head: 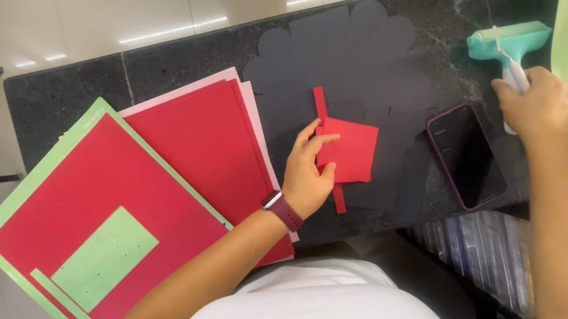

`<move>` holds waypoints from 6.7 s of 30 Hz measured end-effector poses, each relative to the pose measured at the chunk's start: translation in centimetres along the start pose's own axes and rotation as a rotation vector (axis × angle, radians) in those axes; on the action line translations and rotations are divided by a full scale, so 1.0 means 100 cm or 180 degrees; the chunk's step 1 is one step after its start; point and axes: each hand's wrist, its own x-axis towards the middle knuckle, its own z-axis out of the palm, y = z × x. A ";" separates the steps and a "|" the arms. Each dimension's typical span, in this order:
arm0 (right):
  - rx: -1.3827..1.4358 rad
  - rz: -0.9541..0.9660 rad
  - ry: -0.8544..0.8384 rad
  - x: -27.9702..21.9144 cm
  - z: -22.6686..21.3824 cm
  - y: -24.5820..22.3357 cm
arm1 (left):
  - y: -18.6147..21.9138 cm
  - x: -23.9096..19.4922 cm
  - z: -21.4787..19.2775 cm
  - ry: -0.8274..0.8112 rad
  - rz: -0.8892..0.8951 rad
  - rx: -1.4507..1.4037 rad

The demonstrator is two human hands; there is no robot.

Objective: Preparing a craft cutting mat by removing old scraps and applying a new sheet of paper using a roller and scraper.

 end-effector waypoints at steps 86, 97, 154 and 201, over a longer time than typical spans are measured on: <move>0.1094 -0.2387 0.1146 -0.242 0.073 -0.163 | -0.028 -0.035 -0.060 0.0862 -0.0350 -0.1026; 0.1204 -0.2062 0.1011 -0.230 0.067 -0.165 | -0.025 -0.038 -0.057 0.0882 -0.0499 -0.0972; -0.0277 -0.3581 0.0271 -0.221 0.015 -0.221 | -0.098 -0.371 -0.199 0.4197 -0.1449 0.0912; 0.1491 -0.2983 0.0691 -0.290 0.028 -0.322 | -0.115 -0.329 -0.253 0.2661 -0.1256 -0.3934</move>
